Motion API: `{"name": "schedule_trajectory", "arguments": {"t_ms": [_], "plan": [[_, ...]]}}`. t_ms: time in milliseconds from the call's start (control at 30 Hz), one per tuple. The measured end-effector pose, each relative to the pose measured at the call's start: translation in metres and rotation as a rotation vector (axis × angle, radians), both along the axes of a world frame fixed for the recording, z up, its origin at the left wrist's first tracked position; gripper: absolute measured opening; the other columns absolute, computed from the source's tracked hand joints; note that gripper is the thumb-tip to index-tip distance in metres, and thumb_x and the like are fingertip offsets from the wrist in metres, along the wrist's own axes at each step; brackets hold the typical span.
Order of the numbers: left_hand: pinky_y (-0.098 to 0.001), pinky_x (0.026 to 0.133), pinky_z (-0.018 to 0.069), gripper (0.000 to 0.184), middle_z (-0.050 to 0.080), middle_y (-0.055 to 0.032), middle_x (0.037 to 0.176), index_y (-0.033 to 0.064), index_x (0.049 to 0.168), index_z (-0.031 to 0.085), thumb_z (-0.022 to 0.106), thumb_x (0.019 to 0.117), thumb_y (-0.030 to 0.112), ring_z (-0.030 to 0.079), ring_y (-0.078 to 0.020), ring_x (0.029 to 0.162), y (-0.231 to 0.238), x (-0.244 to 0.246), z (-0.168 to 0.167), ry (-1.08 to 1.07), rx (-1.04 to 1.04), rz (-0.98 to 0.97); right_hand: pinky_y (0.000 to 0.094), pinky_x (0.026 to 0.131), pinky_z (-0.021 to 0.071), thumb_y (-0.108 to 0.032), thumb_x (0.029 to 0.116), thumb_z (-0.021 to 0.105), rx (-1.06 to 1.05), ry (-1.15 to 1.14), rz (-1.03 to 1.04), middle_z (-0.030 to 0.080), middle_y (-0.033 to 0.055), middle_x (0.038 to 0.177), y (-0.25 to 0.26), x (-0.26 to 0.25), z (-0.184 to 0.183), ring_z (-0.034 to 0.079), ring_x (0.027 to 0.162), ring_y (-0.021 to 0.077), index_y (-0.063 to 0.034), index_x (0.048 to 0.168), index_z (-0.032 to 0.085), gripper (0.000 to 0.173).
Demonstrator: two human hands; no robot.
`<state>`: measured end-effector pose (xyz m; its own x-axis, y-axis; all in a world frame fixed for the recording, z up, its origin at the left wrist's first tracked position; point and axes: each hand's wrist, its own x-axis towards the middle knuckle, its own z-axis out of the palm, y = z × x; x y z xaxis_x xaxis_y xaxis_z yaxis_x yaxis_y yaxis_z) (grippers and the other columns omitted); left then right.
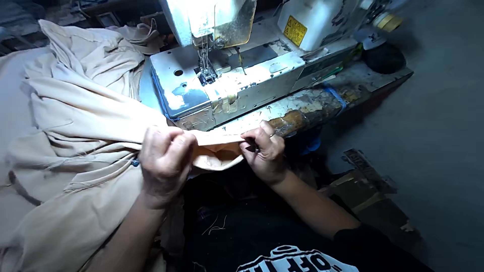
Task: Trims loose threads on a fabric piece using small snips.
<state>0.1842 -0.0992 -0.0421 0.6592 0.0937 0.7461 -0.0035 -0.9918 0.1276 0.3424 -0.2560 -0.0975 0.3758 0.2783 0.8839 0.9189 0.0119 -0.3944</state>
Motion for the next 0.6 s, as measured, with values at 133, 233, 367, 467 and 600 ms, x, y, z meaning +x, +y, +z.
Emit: {"name": "schedule_trajectory", "arguments": {"t_ms": [133,233,367,467,600], "plan": [[-0.0533,0.096,0.0409,0.025,0.068,-0.0063,0.106,0.0172,0.104,0.079,0.057,0.0961,0.025,0.058,-0.0306,0.113,0.004,-0.007,-0.030,0.329,-0.158,-0.014,0.0243,0.059,0.0494,-0.013,0.0839,0.072,0.026,0.030,-0.060,0.061,0.0115,0.087,0.007,-0.007,-0.028,0.060,0.072,0.0156,-0.0065,0.084,0.067,0.008],[-0.0454,0.103,0.0372,0.022,0.069,-0.0026,0.110,0.0159,0.104,0.079,0.065,0.0949,0.031,0.054,-0.0228,0.119,-0.017,-0.008,-0.011,0.203,-0.276,-0.064,0.0192,0.063,0.0470,-0.012,0.0875,0.070,0.044,0.057,-0.007,0.057,0.0077,0.085,0.001,-0.011,-0.028,0.056,0.072,0.0108,-0.0062,0.086,0.065,0.008],[-0.0405,0.099,0.0391,0.015,0.071,-0.0038,0.101,0.0119,0.097,0.080,0.070,0.0937,0.023,0.058,-0.0220,0.113,-0.034,0.018,-0.003,0.063,-0.258,-0.150,0.0158,0.068,0.0476,-0.015,0.0891,0.072,0.063,0.056,0.008,0.055,0.0056,0.086,0.000,-0.015,-0.020,0.056,0.075,0.0081,-0.0076,0.089,0.062,0.012],[-0.0406,0.096,0.0403,0.014,0.071,-0.0031,0.098,0.0117,0.096,0.079,0.069,0.0940,0.021,0.059,-0.0214,0.109,-0.035,0.029,-0.010,0.104,-0.261,-0.183,0.0153,0.068,0.0486,-0.014,0.0889,0.073,0.049,0.066,0.023,0.055,0.0064,0.087,-0.005,-0.018,-0.017,0.057,0.076,0.0080,-0.0074,0.089,0.061,0.014],[-0.0431,0.096,0.0406,0.020,0.073,-0.0059,0.096,0.0081,0.092,0.076,0.062,0.0987,0.020,0.063,-0.0200,0.105,-0.030,0.026,-0.012,0.086,-0.272,-0.150,0.0145,0.061,0.0457,-0.014,0.0863,0.072,0.030,0.113,0.059,0.054,0.0047,0.080,-0.006,-0.020,-0.020,0.053,0.068,0.0068,-0.0066,0.084,0.060,0.014]]}}
